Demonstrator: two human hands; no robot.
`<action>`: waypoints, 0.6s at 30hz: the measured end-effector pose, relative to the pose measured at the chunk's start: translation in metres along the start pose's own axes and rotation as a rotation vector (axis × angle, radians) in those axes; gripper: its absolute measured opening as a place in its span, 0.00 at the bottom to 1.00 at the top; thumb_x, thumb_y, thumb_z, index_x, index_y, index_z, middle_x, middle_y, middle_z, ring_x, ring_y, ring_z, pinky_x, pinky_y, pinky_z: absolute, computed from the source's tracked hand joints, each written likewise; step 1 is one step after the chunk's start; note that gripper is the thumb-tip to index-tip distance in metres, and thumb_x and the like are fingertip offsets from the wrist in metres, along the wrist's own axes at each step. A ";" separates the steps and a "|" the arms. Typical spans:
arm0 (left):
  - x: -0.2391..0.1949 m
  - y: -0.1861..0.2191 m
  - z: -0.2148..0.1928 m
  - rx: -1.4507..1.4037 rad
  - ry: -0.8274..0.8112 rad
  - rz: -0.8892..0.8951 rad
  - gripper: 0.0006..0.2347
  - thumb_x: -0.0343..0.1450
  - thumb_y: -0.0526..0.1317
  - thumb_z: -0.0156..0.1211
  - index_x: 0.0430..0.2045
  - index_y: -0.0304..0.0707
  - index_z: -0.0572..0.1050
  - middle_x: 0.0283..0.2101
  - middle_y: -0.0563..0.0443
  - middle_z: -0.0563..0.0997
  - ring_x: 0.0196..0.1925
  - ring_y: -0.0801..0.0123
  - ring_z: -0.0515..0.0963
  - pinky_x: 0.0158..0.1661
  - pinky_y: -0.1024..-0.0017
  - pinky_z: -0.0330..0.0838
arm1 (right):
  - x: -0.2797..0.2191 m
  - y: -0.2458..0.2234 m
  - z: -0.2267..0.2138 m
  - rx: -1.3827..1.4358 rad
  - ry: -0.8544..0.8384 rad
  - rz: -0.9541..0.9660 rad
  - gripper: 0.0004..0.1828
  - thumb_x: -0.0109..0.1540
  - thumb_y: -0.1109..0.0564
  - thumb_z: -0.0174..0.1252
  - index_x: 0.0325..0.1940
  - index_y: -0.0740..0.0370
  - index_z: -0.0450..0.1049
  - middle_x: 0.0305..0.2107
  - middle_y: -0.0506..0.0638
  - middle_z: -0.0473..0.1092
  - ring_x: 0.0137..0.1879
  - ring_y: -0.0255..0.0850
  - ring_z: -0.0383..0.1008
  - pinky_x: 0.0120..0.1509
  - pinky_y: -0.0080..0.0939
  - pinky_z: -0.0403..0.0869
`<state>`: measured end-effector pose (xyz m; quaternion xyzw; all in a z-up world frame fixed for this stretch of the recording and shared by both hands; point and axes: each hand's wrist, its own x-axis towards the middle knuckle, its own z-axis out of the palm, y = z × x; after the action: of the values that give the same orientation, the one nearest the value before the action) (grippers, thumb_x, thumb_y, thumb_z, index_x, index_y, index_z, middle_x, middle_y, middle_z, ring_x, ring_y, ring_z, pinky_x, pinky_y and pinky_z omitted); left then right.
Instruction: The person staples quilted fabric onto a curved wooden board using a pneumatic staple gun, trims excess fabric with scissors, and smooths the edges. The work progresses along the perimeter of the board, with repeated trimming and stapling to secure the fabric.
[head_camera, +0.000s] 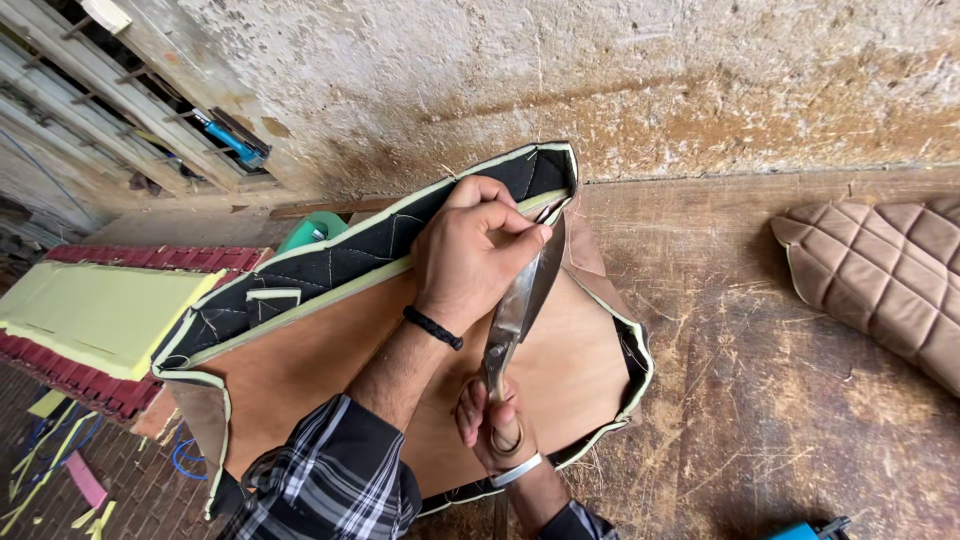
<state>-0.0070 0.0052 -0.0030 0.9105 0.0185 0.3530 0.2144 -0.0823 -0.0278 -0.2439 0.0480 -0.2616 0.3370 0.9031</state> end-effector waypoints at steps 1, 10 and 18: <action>0.001 -0.001 0.000 -0.012 -0.001 0.001 0.10 0.62 0.42 0.77 0.22 0.37 0.81 0.38 0.55 0.79 0.35 0.71 0.82 0.35 0.74 0.76 | 0.001 0.003 0.001 0.031 -0.004 -0.008 0.27 0.57 0.38 0.71 0.36 0.61 0.68 0.25 0.46 0.66 0.25 0.35 0.69 0.29 0.31 0.68; 0.009 -0.010 -0.005 -0.011 -0.035 0.052 0.09 0.63 0.40 0.76 0.20 0.36 0.79 0.40 0.54 0.77 0.38 0.71 0.81 0.37 0.74 0.77 | 0.005 -0.015 -0.003 -0.046 0.047 -0.014 0.26 0.59 0.39 0.70 0.31 0.62 0.67 0.23 0.46 0.66 0.22 0.34 0.67 0.25 0.31 0.67; 0.008 -0.006 -0.009 0.010 -0.078 0.014 0.08 0.62 0.39 0.74 0.20 0.36 0.79 0.38 0.55 0.78 0.38 0.70 0.82 0.38 0.73 0.76 | -0.001 -0.053 -0.003 -0.381 0.091 0.023 0.26 0.60 0.40 0.71 0.31 0.62 0.68 0.18 0.46 0.67 0.17 0.33 0.66 0.21 0.29 0.64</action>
<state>-0.0064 0.0152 0.0059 0.9247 0.0056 0.3188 0.2078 -0.0487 -0.0682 -0.2423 -0.1424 -0.2803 0.2937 0.9027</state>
